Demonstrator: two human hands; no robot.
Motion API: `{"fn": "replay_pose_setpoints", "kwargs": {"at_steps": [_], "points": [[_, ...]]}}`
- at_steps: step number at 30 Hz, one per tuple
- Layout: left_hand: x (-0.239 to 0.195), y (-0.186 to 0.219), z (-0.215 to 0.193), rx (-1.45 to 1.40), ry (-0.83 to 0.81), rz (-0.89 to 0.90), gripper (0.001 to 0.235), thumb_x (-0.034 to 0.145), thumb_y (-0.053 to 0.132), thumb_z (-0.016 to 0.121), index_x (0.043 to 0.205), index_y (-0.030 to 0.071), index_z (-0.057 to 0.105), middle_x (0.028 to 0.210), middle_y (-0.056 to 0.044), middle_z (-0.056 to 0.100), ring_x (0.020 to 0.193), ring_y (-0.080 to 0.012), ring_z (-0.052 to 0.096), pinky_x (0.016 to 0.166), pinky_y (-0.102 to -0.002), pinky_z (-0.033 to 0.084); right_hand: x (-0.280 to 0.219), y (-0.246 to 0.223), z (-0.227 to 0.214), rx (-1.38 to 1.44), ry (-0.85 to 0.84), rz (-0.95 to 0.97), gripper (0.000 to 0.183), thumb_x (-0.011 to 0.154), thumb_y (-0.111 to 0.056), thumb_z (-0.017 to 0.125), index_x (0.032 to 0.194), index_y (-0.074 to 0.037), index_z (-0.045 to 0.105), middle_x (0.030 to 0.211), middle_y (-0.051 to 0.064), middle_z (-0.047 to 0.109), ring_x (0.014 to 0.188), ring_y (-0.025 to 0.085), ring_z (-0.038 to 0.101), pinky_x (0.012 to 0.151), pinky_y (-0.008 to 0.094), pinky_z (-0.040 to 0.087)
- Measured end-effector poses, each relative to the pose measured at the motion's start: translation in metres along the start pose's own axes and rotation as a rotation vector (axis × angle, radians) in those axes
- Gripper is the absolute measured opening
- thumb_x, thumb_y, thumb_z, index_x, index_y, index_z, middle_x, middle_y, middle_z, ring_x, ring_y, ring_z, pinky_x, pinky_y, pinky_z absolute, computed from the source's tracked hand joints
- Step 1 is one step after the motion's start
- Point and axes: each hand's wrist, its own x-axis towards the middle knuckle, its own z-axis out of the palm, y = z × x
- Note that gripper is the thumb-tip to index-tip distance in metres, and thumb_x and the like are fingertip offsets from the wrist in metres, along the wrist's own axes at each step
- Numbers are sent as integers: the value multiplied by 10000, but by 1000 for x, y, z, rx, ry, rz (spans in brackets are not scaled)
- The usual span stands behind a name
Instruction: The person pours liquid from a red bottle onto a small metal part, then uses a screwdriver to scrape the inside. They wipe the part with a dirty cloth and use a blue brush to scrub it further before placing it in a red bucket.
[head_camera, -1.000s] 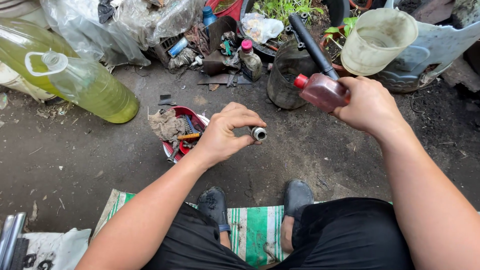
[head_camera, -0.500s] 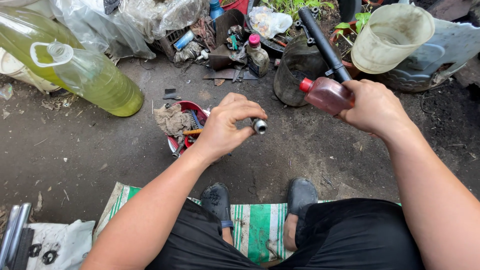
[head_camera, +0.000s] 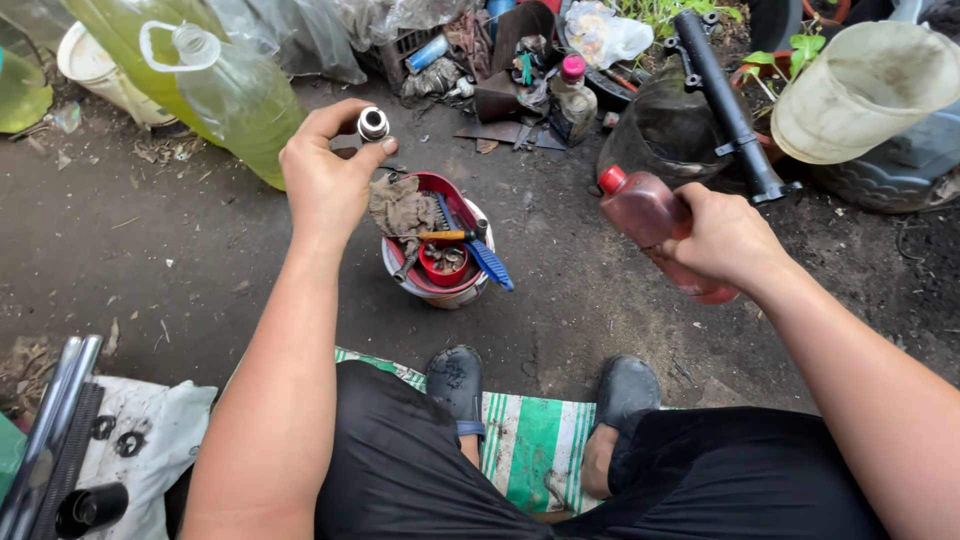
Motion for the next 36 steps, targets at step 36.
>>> {"fn": "replay_pose_setpoints", "kwargs": {"at_steps": [36], "points": [[0,19,-5,-231,-101,-107,407,856,-98,943,1220,27,811,1281,-128,725,1163,-275,809,838,-260,663,278,88,60,846,353,157,547,870,-398,860,1378,-204,790,1285,167,776,1294,407,693,1052,532,538]]}}
